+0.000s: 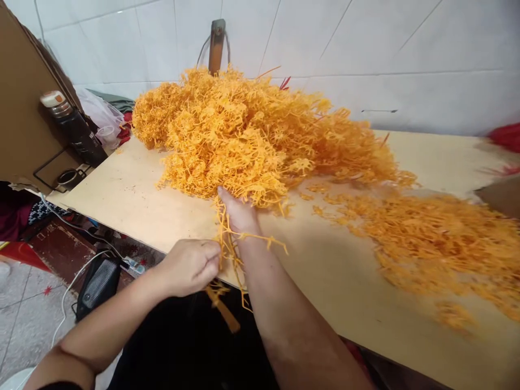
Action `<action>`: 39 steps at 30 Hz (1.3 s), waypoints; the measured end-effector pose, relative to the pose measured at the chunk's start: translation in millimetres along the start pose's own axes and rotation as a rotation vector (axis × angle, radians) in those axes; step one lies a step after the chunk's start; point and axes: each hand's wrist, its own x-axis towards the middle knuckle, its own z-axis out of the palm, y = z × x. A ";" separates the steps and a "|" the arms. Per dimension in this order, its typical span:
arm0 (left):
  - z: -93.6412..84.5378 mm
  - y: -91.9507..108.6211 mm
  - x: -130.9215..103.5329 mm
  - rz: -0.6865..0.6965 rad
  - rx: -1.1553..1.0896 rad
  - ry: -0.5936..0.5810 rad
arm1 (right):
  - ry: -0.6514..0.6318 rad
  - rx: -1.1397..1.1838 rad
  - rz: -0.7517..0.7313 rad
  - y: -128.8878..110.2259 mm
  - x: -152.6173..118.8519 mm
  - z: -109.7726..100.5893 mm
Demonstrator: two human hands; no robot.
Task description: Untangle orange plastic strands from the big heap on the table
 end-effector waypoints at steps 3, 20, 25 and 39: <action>-18.3 -1.3 1.5 -0.086 -0.239 0.217 | -0.047 0.083 0.115 -9.4 -4.2 1.8; -44.2 -40.6 93.9 -0.254 0.328 0.365 | -0.170 0.063 0.002 -6.0 -9.3 3.4; -42.8 -37.7 78.6 -0.213 0.206 0.284 | -0.134 0.020 0.049 -6.4 -8.7 3.5; -33.6 -45.0 82.4 -0.276 -0.465 0.254 | -0.268 0.056 -0.006 -9.4 -11.0 0.4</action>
